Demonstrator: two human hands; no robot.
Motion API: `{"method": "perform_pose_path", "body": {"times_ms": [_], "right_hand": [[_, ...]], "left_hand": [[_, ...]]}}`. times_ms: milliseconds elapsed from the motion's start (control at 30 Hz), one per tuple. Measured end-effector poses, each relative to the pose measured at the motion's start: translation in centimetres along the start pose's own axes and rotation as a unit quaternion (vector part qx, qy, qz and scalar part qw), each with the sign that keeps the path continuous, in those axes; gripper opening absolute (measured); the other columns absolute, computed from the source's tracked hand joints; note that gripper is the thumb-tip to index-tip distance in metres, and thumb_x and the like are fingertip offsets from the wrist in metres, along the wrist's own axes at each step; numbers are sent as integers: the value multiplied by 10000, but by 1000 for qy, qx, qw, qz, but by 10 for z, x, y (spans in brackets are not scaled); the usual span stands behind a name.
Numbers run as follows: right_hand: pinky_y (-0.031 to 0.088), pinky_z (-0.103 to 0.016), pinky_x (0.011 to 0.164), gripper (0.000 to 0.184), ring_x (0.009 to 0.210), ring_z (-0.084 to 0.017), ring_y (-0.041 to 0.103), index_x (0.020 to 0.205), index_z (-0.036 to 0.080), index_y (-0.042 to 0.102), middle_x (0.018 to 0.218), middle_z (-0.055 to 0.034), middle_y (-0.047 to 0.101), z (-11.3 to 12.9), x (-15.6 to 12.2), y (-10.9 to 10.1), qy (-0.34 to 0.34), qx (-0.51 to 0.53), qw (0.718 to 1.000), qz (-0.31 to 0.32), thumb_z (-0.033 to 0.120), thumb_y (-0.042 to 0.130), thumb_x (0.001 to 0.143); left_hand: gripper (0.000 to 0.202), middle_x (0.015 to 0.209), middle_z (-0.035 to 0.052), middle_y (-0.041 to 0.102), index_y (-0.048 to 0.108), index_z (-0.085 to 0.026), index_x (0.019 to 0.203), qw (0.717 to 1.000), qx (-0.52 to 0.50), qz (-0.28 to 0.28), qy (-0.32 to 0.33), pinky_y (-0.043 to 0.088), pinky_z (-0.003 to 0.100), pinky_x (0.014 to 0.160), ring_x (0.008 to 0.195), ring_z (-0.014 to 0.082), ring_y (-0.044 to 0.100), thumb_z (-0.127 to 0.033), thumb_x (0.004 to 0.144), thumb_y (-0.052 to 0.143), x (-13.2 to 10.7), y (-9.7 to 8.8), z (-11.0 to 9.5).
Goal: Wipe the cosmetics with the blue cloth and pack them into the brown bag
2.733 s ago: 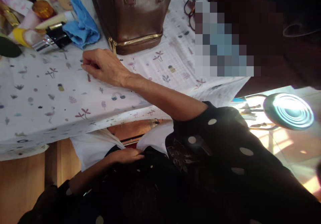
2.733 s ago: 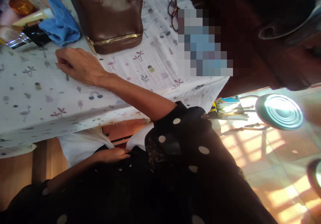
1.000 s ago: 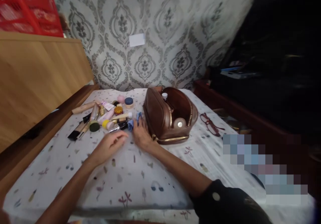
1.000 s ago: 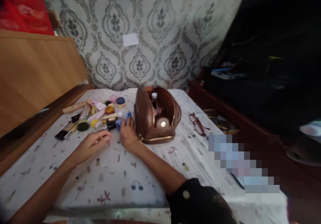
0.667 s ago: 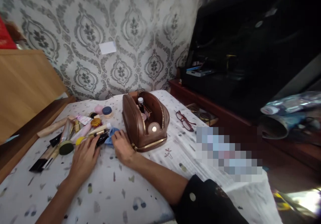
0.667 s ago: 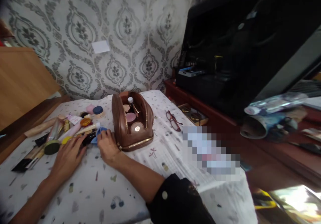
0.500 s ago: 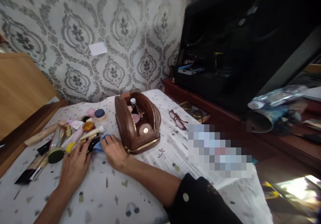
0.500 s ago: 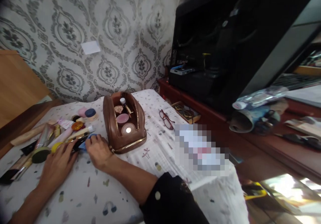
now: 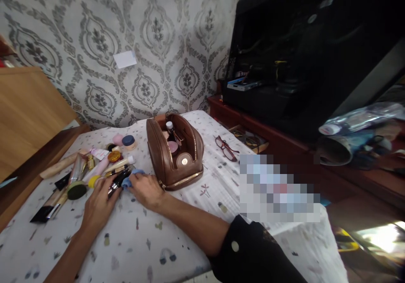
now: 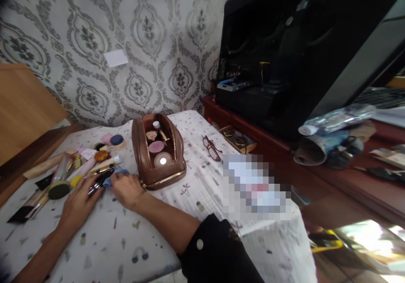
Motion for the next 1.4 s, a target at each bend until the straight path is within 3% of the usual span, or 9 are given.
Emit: {"method": "perform_pose_path", "body": {"times_ms": [333,467,567,667,800,967,1133,1267,1400], "right_hand": [[535,-367,814,394,986,-256,675,1086,148,658,1083,-119,688,-3,-1,3,-50,19,998,-14,506,522,991],[512,-320,805,343,919,-212,663,984,154,691,1026,-99,681,-4,0,7,-85,53,995,-28,429,489,1022],[519,-334,858,253,1029,-231,628,1162,145,656,1122,-120,654,-4,1,9,-82,68,991,-77,294,522,1007],[471,-401,1019,439,1185,-266,541,1361,140,544,1257,-142,608,-5,3,12,-110,91,982,-126,217,619,936],[440,-435,1060,500,1200,-274,520,1394,156,513,1305,-134,599,-7,5,18,-129,153,972,-125,182,622,907],[494,-373,935,265,1042,-244,601,1154,151,614,1100,-115,668,-13,9,20,-73,272,943,-177,284,562,931],[524,-342,783,324,812,-220,636,926,166,599,869,-83,684,-17,10,22,83,350,904,-229,486,582,887],[520,-372,824,355,835,-231,637,877,190,562,853,-77,671,-17,10,24,100,375,883,-263,545,572,865],[519,-373,824,360,836,-227,634,879,209,536,864,-66,672,-17,12,26,90,412,863,-277,559,608,835]], "left_hand": [[337,1055,89,683,631,-192,1092,982,-169,-78,-37,521,390,900,995,257,647,-464,906,557,1,-5,-6],[293,1016,71,694,645,-195,1050,974,-197,-101,-48,529,361,869,948,230,655,-436,895,586,2,-9,-10],[246,1003,64,695,649,-195,1025,967,-221,-123,-42,536,340,852,933,213,661,-402,901,601,2,-13,-14],[218,994,61,696,647,-193,1036,962,-232,-140,-30,543,323,825,899,196,661,-370,913,609,-1,-18,-24],[204,1037,61,705,635,-202,1087,963,-218,-157,27,542,343,875,937,196,661,-334,933,610,-5,-24,-45],[273,1075,79,661,539,-200,1234,956,-257,-122,75,560,333,866,942,182,665,-269,970,534,-2,-25,-62],[124,1034,82,623,557,-197,1034,969,-201,-49,136,532,371,892,1001,219,614,-304,982,521,0,-19,-63],[327,1121,138,619,567,-164,1164,982,-98,59,154,532,484,902,1058,313,592,-399,938,595,-5,0,-59],[229,1191,139,615,610,-181,1156,978,-113,74,160,511,480,980,1122,297,579,-235,975,481,-1,13,-54]]}}
Point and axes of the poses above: each hand's wrist, its own x-axis towards the middle knuckle, its own y-axis out of the palm, z = x × y, the point moved 1 cm from there along x, towards the middle knuckle
